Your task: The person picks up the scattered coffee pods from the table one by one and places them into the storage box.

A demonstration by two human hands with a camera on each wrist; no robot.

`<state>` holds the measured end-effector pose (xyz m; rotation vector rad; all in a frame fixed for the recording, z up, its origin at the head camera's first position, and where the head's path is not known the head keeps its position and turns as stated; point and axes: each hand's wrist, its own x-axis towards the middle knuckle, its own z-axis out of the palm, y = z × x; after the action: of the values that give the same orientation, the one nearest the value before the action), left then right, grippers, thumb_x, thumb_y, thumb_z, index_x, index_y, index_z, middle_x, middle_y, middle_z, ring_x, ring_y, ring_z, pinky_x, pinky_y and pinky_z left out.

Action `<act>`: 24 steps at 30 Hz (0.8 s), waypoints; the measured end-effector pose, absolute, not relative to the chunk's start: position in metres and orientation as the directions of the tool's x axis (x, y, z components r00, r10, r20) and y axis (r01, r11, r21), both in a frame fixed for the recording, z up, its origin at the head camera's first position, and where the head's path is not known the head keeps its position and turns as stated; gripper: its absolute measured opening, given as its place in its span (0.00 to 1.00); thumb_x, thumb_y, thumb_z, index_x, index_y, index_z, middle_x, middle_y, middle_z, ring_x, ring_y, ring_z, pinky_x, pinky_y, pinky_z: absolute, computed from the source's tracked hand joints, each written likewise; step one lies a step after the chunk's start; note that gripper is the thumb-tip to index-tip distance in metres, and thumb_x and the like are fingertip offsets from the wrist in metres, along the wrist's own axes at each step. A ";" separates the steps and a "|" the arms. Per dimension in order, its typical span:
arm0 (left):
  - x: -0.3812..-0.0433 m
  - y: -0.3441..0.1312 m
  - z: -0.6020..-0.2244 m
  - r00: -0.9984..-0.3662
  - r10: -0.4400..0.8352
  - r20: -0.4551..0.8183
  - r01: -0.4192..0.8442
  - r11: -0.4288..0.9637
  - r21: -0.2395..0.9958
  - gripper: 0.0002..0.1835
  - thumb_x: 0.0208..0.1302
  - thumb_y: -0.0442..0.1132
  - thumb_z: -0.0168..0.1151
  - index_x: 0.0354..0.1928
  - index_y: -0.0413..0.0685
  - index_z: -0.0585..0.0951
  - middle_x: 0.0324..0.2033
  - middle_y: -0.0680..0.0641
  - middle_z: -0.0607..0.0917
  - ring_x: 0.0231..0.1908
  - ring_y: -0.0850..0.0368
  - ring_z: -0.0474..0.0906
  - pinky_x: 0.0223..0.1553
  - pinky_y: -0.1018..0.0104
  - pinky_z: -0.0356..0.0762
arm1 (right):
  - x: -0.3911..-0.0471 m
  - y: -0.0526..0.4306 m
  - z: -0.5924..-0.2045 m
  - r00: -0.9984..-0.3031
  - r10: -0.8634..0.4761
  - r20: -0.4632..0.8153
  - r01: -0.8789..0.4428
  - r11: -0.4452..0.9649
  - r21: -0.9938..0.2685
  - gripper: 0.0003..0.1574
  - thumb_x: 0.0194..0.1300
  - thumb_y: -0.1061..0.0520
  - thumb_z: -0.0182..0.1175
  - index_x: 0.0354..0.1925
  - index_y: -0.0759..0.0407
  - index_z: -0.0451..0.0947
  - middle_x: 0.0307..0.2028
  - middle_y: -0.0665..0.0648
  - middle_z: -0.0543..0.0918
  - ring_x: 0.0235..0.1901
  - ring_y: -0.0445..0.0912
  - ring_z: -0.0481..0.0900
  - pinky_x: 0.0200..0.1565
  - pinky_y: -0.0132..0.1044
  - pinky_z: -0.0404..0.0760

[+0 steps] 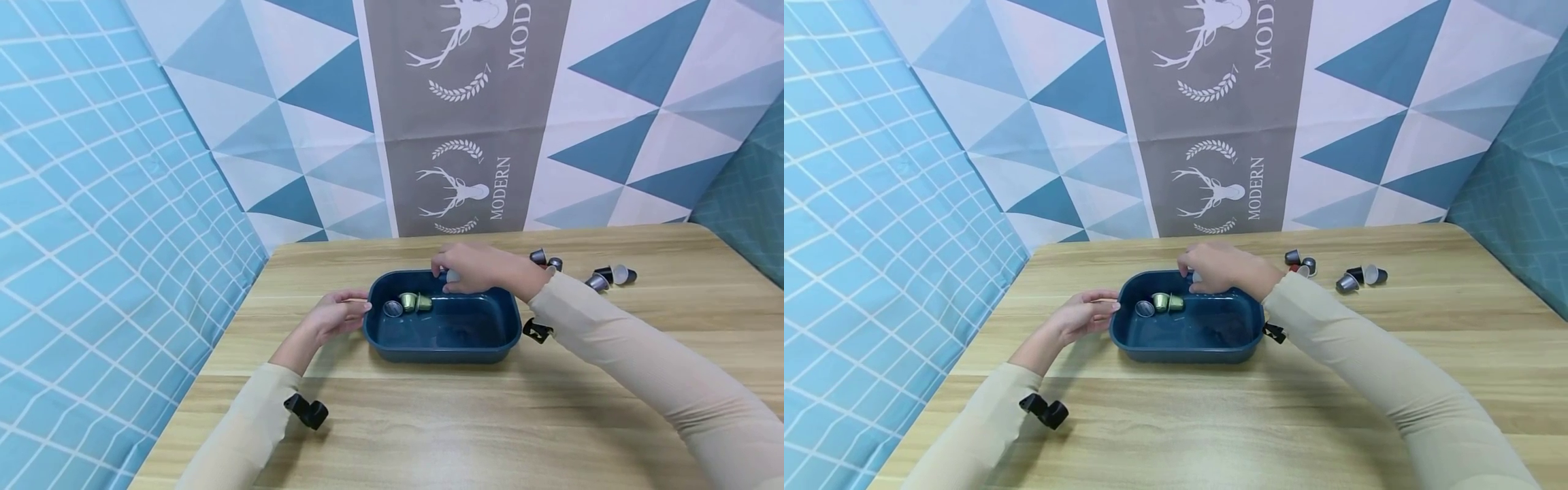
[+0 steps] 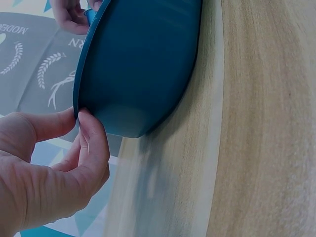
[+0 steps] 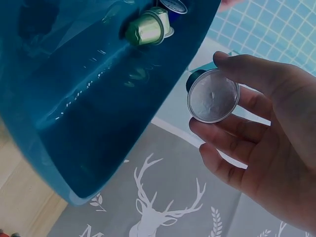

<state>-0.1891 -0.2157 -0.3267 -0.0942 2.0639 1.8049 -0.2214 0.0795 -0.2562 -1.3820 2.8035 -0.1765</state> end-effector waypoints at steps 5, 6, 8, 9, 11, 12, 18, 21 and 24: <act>-0.190 -0.211 -0.328 -0.916 0.157 -0.369 -0.339 0.188 0.922 0.23 0.67 0.33 0.59 0.63 0.36 0.71 0.35 0.56 0.84 0.36 0.67 0.81 0.40 0.74 0.81 | -0.223 0.076 -0.259 -0.586 -0.810 0.037 -0.809 0.581 -0.092 0.16 0.59 0.55 0.69 0.44 0.61 0.79 0.43 0.58 0.84 0.43 0.50 0.81 0.49 0.46 0.82; -0.190 -0.211 -0.328 -0.915 0.152 -0.373 -0.343 0.187 0.920 0.23 0.67 0.33 0.59 0.63 0.36 0.71 0.34 0.56 0.84 0.36 0.67 0.81 0.39 0.74 0.81 | -0.224 0.075 -0.259 -0.579 -0.814 0.039 -0.814 0.574 -0.090 0.16 0.59 0.56 0.69 0.44 0.61 0.79 0.43 0.58 0.84 0.42 0.50 0.81 0.49 0.46 0.82; -0.190 -0.211 -0.327 -0.915 0.149 -0.375 -0.347 0.187 0.919 0.23 0.67 0.33 0.59 0.63 0.36 0.71 0.34 0.56 0.84 0.35 0.66 0.81 0.38 0.75 0.81 | -0.225 0.073 -0.260 -0.570 -0.820 0.040 -0.820 0.566 -0.080 0.15 0.59 0.56 0.69 0.43 0.61 0.79 0.42 0.58 0.84 0.42 0.49 0.81 0.48 0.46 0.81; -0.190 -0.211 -0.327 -0.915 0.148 -0.376 -0.348 0.184 0.919 0.23 0.68 0.33 0.59 0.63 0.36 0.71 0.34 0.56 0.84 0.35 0.66 0.80 0.38 0.75 0.81 | -0.225 0.073 -0.261 -0.568 -0.822 0.040 -0.822 0.564 -0.074 0.15 0.58 0.56 0.69 0.42 0.60 0.79 0.42 0.58 0.84 0.41 0.49 0.81 0.48 0.46 0.81; -0.191 -0.211 -0.327 -0.914 0.146 -0.378 -0.350 0.182 0.919 0.23 0.68 0.33 0.58 0.64 0.37 0.71 0.34 0.56 0.84 0.35 0.66 0.80 0.38 0.75 0.81 | -0.226 0.071 -0.261 -0.571 -0.820 0.030 -0.820 0.568 -0.068 0.14 0.58 0.56 0.69 0.42 0.60 0.79 0.41 0.57 0.84 0.41 0.49 0.81 0.48 0.46 0.81; -0.191 -0.211 -0.327 -0.914 0.146 -0.378 -0.350 0.182 0.919 0.23 0.68 0.33 0.58 0.64 0.37 0.71 0.33 0.56 0.84 0.35 0.66 0.80 0.37 0.75 0.81 | -0.227 0.070 -0.262 -0.574 -0.819 0.020 -0.818 0.571 -0.068 0.14 0.59 0.56 0.69 0.42 0.59 0.79 0.41 0.57 0.84 0.41 0.49 0.80 0.48 0.46 0.81; -0.192 -0.212 -0.329 -0.915 0.147 -0.377 -0.349 0.183 0.919 0.24 0.68 0.33 0.58 0.64 0.36 0.70 0.33 0.57 0.84 0.34 0.67 0.80 0.37 0.75 0.81 | -0.230 0.061 -0.263 -0.589 -0.807 -0.044 -0.804 0.591 -0.068 0.14 0.60 0.55 0.68 0.43 0.59 0.79 0.43 0.58 0.84 0.42 0.50 0.80 0.50 0.46 0.80; -0.192 -0.213 -0.330 -0.915 0.155 -0.374 -0.346 0.179 0.921 0.24 0.68 0.33 0.58 0.65 0.35 0.69 0.33 0.56 0.84 0.34 0.67 0.80 0.37 0.75 0.80 | -0.232 0.056 -0.263 -0.591 -0.804 -0.069 -0.802 0.595 -0.060 0.14 0.61 0.55 0.68 0.43 0.59 0.79 0.43 0.58 0.84 0.42 0.49 0.79 0.49 0.46 0.80; -0.193 -0.213 -0.329 -0.914 0.158 -0.374 -0.346 0.179 0.921 0.25 0.68 0.33 0.58 0.65 0.35 0.69 0.34 0.56 0.83 0.34 0.67 0.80 0.37 0.76 0.80 | -0.233 0.051 -0.264 -0.591 -0.801 -0.094 -0.800 0.597 -0.056 0.14 0.60 0.55 0.68 0.42 0.59 0.79 0.43 0.57 0.84 0.40 0.49 0.78 0.48 0.45 0.80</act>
<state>-0.1926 -0.2129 -0.3290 -0.1772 2.0766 1.7845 -0.2329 0.0509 -0.2638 -1.3633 2.7081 -0.0110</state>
